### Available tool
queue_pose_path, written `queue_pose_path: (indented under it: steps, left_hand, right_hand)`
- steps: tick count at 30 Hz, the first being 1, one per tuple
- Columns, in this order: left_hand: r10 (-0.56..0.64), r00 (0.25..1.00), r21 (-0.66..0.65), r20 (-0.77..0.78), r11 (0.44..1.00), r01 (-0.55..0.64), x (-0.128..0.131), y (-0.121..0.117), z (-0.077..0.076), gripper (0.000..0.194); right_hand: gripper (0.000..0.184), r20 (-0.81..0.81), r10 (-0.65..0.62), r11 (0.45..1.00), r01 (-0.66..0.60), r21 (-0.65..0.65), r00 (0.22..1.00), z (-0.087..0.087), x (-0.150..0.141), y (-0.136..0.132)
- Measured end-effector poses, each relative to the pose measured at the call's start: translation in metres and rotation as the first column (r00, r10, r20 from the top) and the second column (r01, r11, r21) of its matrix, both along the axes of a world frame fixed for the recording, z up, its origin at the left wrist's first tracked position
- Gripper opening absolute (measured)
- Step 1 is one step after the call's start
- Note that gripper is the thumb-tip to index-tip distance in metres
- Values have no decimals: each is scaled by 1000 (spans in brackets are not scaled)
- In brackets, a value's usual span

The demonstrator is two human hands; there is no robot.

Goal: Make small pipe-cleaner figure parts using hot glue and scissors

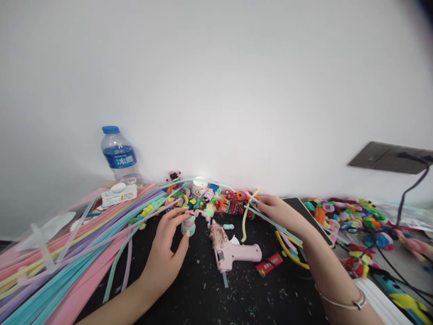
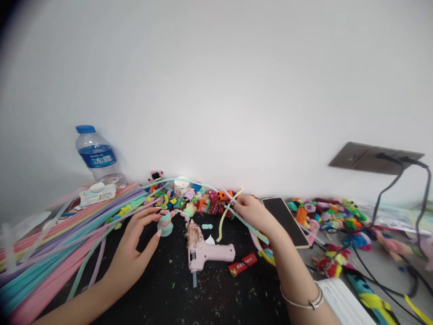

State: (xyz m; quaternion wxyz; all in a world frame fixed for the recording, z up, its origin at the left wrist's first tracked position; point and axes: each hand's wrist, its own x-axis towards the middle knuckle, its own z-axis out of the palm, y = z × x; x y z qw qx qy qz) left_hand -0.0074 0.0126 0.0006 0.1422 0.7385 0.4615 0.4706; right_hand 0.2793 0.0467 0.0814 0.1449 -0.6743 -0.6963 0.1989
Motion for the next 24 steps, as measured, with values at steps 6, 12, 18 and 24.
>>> queue_pose_path:
  steps: [6, 12, 18, 24]
  left_hand:
    - [-19, 1000, 20, 1, 1000, 19, 0, -2, 3, 24]
    - [-166, 972, -108, 166, 977, 185, 0, -8, 4, 21]
    - [-144, 803, -457, 578, 758, 465, 11, -13, 4, 24]
    - [29, 730, -507, 683, 738, 445, 13, -6, 4, 32]
  right_hand:
    - [23, 54, -6, 985, -4, 172, 999, 21, -4, -10]
    - [28, 72, 112, 951, -128, 281, 991, 36, -25, -25]
    - [28, 72, 425, 897, -430, 98, 902, 28, -62, -43]
    - [21, 22, 484, 873, -481, -78, 875, 16, -73, -46]
